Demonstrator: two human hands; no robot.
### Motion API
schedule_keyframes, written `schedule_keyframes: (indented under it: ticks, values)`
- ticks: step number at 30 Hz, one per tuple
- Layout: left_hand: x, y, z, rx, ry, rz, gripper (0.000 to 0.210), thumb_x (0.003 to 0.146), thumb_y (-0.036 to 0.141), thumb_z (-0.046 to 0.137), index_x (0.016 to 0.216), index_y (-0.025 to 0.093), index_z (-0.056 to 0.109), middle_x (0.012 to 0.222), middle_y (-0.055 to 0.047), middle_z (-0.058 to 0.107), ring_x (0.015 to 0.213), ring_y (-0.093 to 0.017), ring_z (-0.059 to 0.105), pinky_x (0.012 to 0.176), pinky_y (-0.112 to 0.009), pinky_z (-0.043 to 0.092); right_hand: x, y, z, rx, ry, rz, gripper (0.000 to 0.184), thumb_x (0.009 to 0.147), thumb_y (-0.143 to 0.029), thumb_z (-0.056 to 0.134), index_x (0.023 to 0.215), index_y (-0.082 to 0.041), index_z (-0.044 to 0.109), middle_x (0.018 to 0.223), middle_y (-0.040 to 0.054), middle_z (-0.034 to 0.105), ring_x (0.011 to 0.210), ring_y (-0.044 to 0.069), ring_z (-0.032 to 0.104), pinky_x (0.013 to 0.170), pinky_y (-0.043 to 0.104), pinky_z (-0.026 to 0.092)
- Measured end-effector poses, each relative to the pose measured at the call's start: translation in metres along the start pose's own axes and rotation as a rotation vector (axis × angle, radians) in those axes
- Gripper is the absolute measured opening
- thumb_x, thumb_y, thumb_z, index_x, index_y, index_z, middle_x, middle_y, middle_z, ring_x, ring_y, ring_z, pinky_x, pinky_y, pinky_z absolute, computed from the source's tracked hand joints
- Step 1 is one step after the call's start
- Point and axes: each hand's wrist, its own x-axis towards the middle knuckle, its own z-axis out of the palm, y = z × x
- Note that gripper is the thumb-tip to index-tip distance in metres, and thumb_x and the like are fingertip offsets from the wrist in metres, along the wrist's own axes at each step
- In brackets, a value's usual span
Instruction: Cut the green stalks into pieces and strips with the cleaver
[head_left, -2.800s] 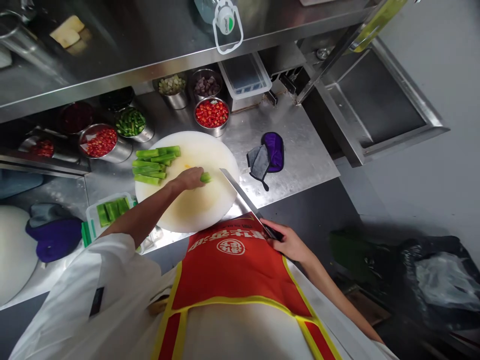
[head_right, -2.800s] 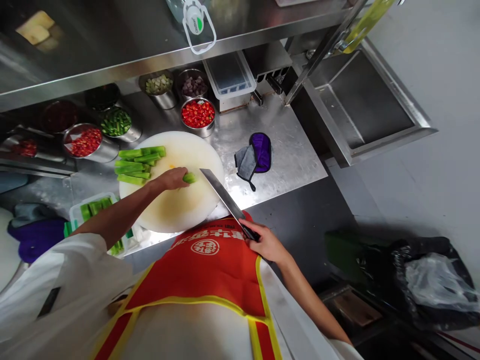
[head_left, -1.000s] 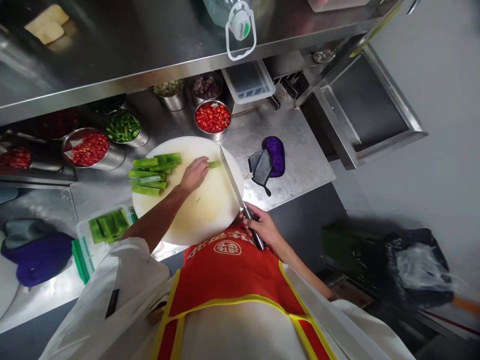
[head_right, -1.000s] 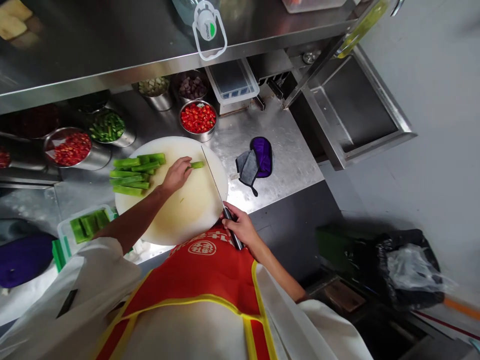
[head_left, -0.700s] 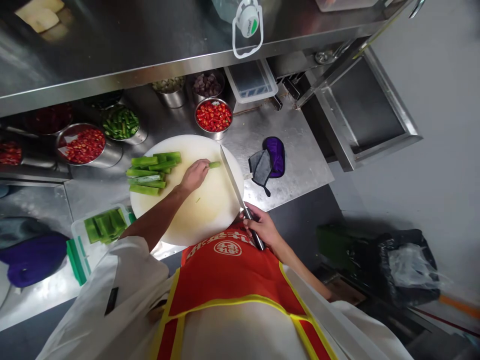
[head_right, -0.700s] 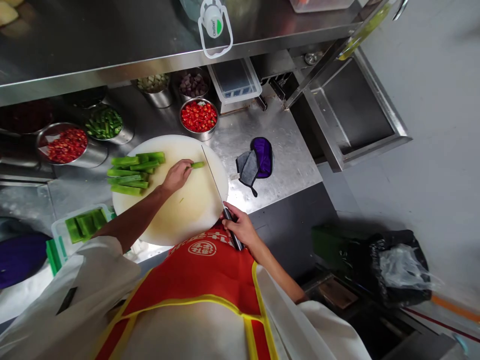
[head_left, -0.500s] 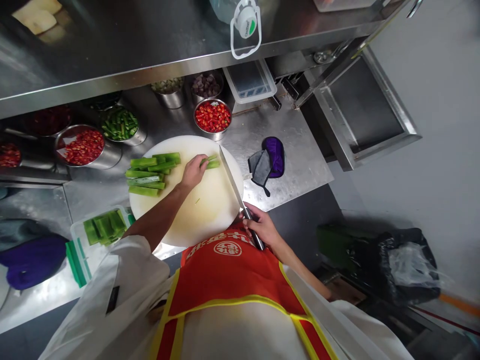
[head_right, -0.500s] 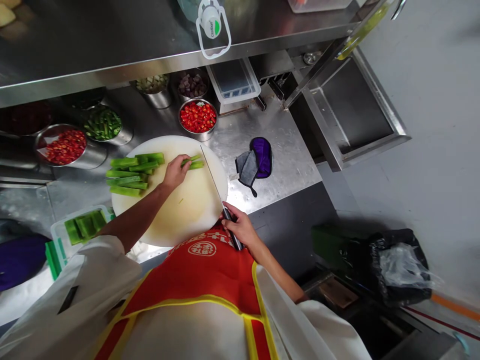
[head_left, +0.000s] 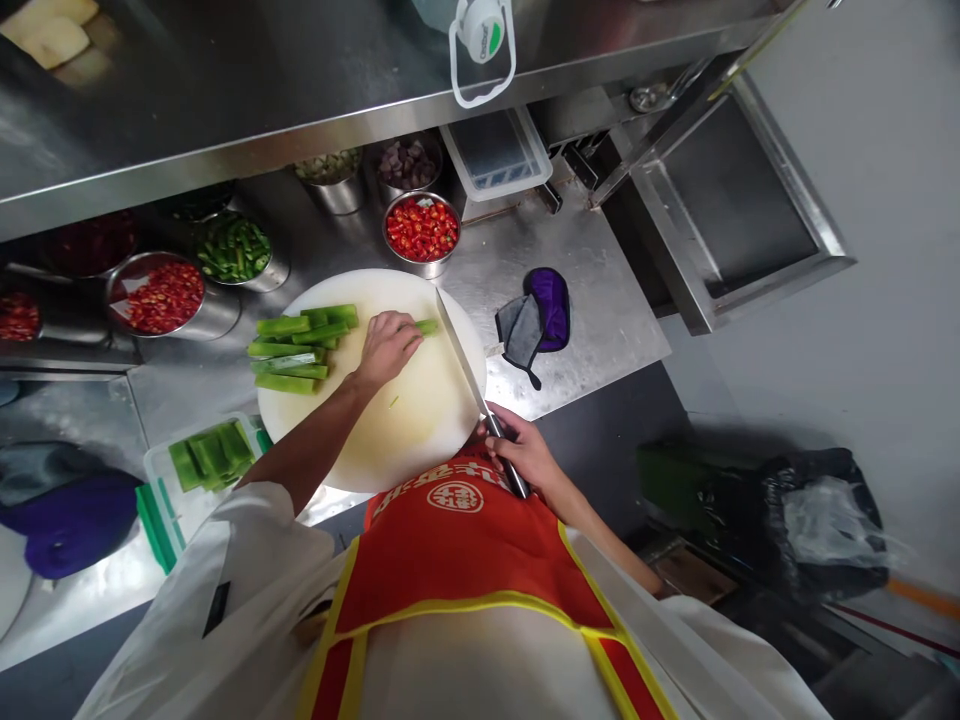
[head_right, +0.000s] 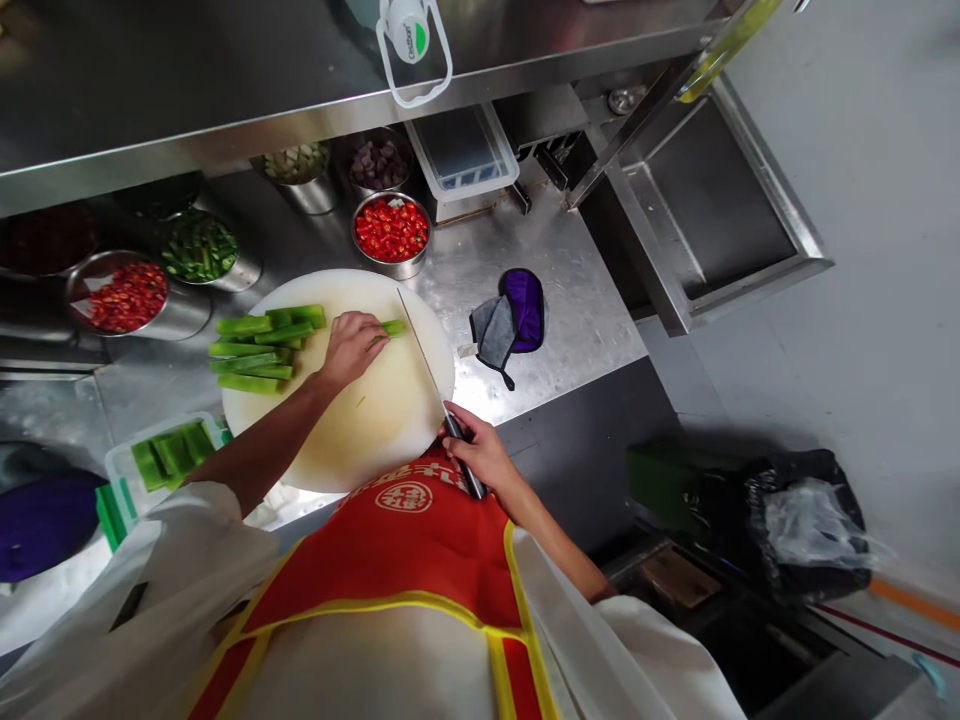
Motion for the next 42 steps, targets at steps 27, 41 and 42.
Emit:
schedule_keyframes:
  ticks: [27,41,42]
  values:
    - [0.02,-0.015,-0.003,-0.061,-0.213,-0.014,0.039,0.088,0.018,0.052,0.124,0.023,0.065,0.122,-0.01,0.064,0.114,-0.032,0.054,0.103,-0.048,0.042,-0.003,0.023,0.045,-0.113,0.104,-0.03,0.064,0.073,-0.02,0.065,0.136,-0.025,0.062,0.102,0.0019,0.067,0.047,0.007,0.052,0.043,0.024,0.044]
    - [0.007,0.043,0.022,0.135,0.04,-0.386,0.046,0.09,0.022,0.048,0.135,0.023,0.059,0.158,-0.01,0.042,0.149,-0.037,0.031,0.123,-0.064,0.017,0.013,-0.02,-0.027,-0.187,-0.03,-0.022,0.052,0.075,-0.022,0.062,0.127,-0.022,0.064,0.088,-0.0025,0.065,0.045,0.007,0.051,0.043,0.023,0.042]
    - [0.007,0.047,0.025,0.14,0.045,-0.4,0.049,0.091,0.025,0.048,0.139,0.023,0.056,0.16,-0.011,0.039,0.15,-0.037,0.028,0.122,-0.065,0.016,0.015,-0.021,-0.033,-0.191,-0.046,-0.01,0.053,0.074,-0.021,0.062,0.127,-0.023,0.064,0.091,-0.0018,0.065,0.046,0.007,0.051,0.043,0.023,0.042]
